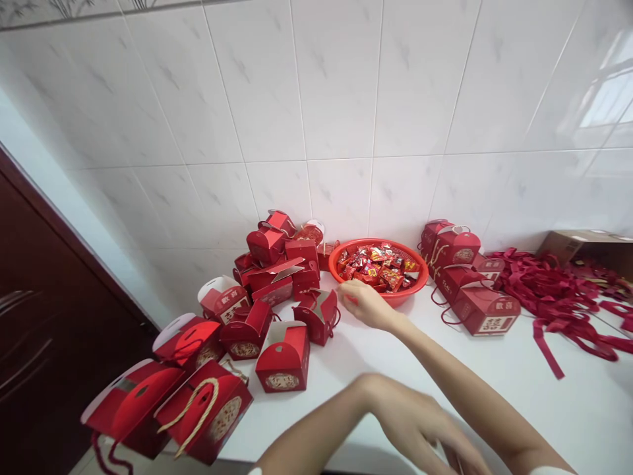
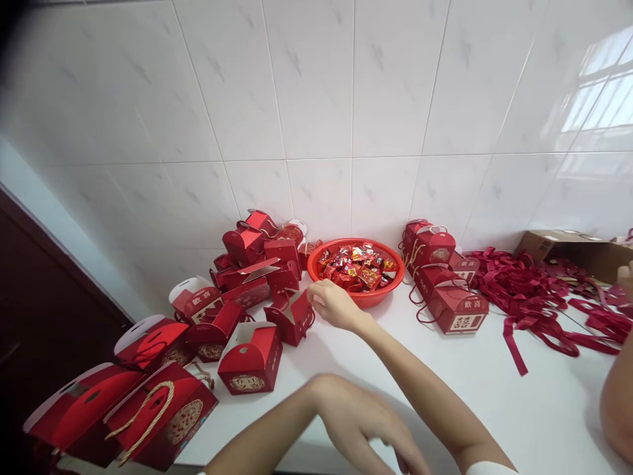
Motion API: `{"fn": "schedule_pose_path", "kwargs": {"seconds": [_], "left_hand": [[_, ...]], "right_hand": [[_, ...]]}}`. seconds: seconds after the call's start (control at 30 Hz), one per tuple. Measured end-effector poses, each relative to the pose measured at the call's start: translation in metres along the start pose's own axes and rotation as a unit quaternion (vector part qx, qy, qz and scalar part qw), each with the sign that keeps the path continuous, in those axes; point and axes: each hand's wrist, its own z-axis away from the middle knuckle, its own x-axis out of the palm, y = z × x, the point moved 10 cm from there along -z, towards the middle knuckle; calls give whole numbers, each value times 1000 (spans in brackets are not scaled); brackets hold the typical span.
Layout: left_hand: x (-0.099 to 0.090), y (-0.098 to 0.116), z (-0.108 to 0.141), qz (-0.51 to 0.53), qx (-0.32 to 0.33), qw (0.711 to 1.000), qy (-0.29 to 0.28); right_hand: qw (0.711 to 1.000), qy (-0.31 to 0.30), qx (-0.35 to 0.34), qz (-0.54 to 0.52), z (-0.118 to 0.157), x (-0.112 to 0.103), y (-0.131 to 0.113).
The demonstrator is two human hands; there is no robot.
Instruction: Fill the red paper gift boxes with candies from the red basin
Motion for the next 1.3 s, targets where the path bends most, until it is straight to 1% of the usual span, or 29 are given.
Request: {"fn": "schedule_pose_path", "kwargs": {"seconds": [0.03,0.07,0.1,0.13,0.17,0.2,0.27,0.33,0.37,0.4,0.43,0.47,0.5,0.53,0.57,0.63,0.67,0.73,0.8,0.9,0.97,1.0,1.07,1.17,1.23,1.3], "left_hand": [[-17,8,12,-6,-6,999,39],[-40,15,26,-7,-16,993,113],[-63,22,44,-8,-26,981,194],[-83,27,64,-21,-38,962,271],[-103,32,86,-50,-50,931,359],[-121,35,110,-85,-65,889,446],[-141,38,152,-155,-98,801,570],[-150,34,186,-221,-134,713,652],[-151,31,199,-247,-154,678,675],[-152,27,210,-268,-172,648,692],[-152,22,220,-284,-190,624,703],[-151,16,228,-295,-209,608,707],[-150,11,236,-301,-229,597,707],[-149,4,241,-304,-250,593,703],[-147,-3,245,-301,-273,595,693],[-143,-17,246,-289,-313,610,668],[-141,-24,245,-281,-330,619,655],[-137,-34,237,-268,-356,635,631],[-133,-40,224,-258,-369,652,610],[-129,-45,196,-236,-354,697,576],[-126,-46,178,-219,-327,733,555],[-126,-46,171,-212,-314,744,550],[-126,-47,164,-196,-298,754,552],[-126,-50,163,-162,-289,752,570],[-125,-54,161,-135,-287,757,570],[-121,-61,159,-111,-299,762,563]], "right_hand": [[1000,5,7,-8,9,-10,5],[1000,9,16,-16,17,-19,9],[999,8,23,-24,25,-25,11],[999,7,28,-34,31,-30,13],[999,8,28,-44,36,-33,12],[998,10,24,-54,38,-33,11],[998,4,21,-63,35,-25,8],[997,-30,30,-57,25,-4,8],[996,-60,35,-51,18,10,8],[994,-91,38,-46,13,24,8],[992,-113,39,-44,7,35,7],[990,-123,41,-47,3,43,7],[990,-119,47,-60,0,47,7],[990,-103,53,-82,0,47,8],[989,-80,58,-110,2,43,8],[985,-25,58,-160,13,31,8],[984,2,53,-168,22,22,8],[987,49,43,-147,45,4,5],[989,86,43,-112,70,-14,3],[986,127,69,-88,105,-36,3],[982,141,92,-90,124,-44,4],[979,149,106,-95,133,-47,5],[969,172,140,-111,149,-52,12],[945,212,208,-138,172,-55,30],[936,210,245,-140,182,-52,42],[942,189,255,-110,186,-51,49]]}}
